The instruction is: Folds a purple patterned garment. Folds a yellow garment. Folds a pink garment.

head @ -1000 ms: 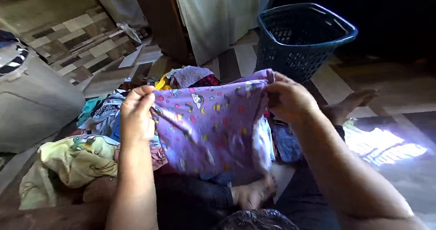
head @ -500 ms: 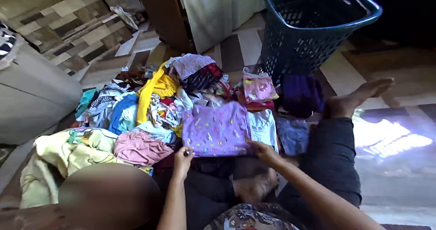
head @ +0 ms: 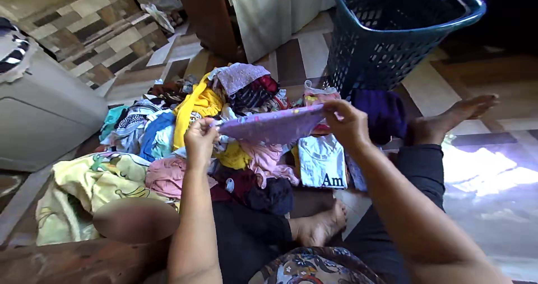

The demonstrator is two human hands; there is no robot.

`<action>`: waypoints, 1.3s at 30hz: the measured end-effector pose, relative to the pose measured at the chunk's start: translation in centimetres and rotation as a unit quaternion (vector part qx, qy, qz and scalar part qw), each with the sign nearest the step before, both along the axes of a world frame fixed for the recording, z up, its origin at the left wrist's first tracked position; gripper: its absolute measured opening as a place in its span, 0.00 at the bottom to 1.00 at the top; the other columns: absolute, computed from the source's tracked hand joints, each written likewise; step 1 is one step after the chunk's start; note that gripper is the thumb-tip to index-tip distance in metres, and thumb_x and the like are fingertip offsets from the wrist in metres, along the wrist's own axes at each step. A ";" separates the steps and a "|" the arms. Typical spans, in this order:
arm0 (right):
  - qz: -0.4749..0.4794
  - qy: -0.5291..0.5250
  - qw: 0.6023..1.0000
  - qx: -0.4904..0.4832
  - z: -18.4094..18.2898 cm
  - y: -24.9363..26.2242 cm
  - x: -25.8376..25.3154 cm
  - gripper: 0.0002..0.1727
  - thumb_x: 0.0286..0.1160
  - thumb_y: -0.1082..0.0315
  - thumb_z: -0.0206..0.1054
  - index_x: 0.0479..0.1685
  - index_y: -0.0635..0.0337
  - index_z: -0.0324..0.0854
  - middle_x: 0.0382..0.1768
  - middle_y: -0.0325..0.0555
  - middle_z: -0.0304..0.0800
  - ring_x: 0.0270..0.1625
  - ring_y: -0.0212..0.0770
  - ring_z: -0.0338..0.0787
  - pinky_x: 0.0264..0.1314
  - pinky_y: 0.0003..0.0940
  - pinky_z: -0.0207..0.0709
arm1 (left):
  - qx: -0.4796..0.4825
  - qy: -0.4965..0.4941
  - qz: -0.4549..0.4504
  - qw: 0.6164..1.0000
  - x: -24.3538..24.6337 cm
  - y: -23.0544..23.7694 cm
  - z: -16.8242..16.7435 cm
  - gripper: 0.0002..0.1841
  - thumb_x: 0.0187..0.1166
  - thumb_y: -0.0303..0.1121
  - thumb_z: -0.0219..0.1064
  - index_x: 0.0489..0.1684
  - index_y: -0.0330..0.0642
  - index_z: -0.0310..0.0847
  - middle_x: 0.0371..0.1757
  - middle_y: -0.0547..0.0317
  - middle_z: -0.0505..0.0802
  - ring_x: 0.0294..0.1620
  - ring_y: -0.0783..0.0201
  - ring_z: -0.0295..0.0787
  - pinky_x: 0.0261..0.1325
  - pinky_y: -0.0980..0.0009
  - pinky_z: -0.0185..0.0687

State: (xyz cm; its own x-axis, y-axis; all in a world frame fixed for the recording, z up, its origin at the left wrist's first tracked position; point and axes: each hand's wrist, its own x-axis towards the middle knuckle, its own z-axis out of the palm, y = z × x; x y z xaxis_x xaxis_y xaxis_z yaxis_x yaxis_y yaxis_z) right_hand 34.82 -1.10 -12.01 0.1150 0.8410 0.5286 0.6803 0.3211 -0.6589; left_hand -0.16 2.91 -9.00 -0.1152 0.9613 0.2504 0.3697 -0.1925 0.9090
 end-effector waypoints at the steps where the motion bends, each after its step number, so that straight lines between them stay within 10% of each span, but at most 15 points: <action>1: -0.004 -0.012 0.999 0.044 1.1 -0.9 0.1 0.13 0.80 0.76 0.61 0.55 0.73 0.86 0.54 0.64 0.92 0.60 0.60 0.91 0.67 0.58 0.81 | 0.040 -0.021 -0.014 0.999 0.1 -0.5 0.7 0.16 0.74 0.19 0.69 0.59 0.30 0.78 0.45 0.57 0.89 0.35 0.73 0.88 0.42 0.73 0.89; 8: 0.062 -0.137 0.985 -0.084 -7.2 -9.4 2.1 0.08 0.72 0.76 0.64 0.39 0.69 0.88 0.43 0.64 0.92 0.51 0.68 0.91 0.55 0.70 0.79 | -0.070 0.176 -0.106 0.976 -0.3 -7.1 -7.3 0.17 0.73 0.21 0.70 0.60 0.27 0.84 0.57 0.37 0.90 0.48 0.53 0.91 0.55 0.57 0.88; 13: 0.106 -0.146 0.933 -0.310 -13.6 -14.1 0.9 0.10 0.74 0.73 0.67 0.47 0.69 0.89 0.69 0.67 0.84 0.74 0.72 0.79 0.69 0.75 0.68 | -0.266 0.318 -0.215 0.884 0.4 -9.7 -12.8 0.19 0.74 0.18 0.67 0.65 0.27 0.83 0.65 0.28 0.86 0.68 0.38 0.83 0.75 0.49 0.75; 21: 0.200 -0.062 0.946 -0.249 -14.6 -13.4 1.4 0.10 0.64 0.72 0.69 0.40 0.69 0.89 0.63 0.59 0.91 0.78 0.70 0.78 0.74 0.77 0.62 | -0.312 0.380 -0.226 0.841 0.2 -8.8 -12.0 0.18 0.76 0.17 0.64 0.65 0.28 0.84 0.68 0.29 0.83 0.73 0.39 0.78 0.80 0.52 0.70; 26: 0.127 0.047 0.914 -0.381 -10.9 -8.5 1.0 0.17 0.83 0.72 0.60 0.61 0.79 0.78 0.48 0.69 0.87 0.51 0.58 0.88 0.61 0.54 0.79 | -0.189 0.358 -0.183 0.896 0.2 -7.3 -11.8 0.11 0.76 0.23 0.64 0.49 0.29 0.91 0.68 0.29 0.83 0.75 0.33 0.75 0.79 0.42 0.66; 35: -0.041 0.061 0.867 -0.493 -13.2 -0.9 0.3 0.22 0.90 0.62 0.58 0.71 0.70 0.76 0.61 0.72 0.85 0.66 0.67 0.85 0.72 0.63 0.72 | -0.150 0.141 -0.144 0.968 2.9 -0.9 -15.0 0.14 0.82 0.28 0.61 0.55 0.24 0.83 0.51 0.36 0.91 0.54 0.51 0.88 0.63 0.54 0.80; 39: -0.058 0.052 0.856 -0.511 -13.5 -0.3 0.4 0.23 0.92 0.61 0.54 0.74 0.69 0.75 0.65 0.72 0.84 0.71 0.67 0.82 0.76 0.64 0.69 | -0.090 0.153 -0.206 0.962 3.3 -0.1 -16.4 0.16 0.81 0.30 0.61 0.55 0.22 0.83 0.57 0.32 0.90 0.62 0.46 0.87 0.71 0.52 0.77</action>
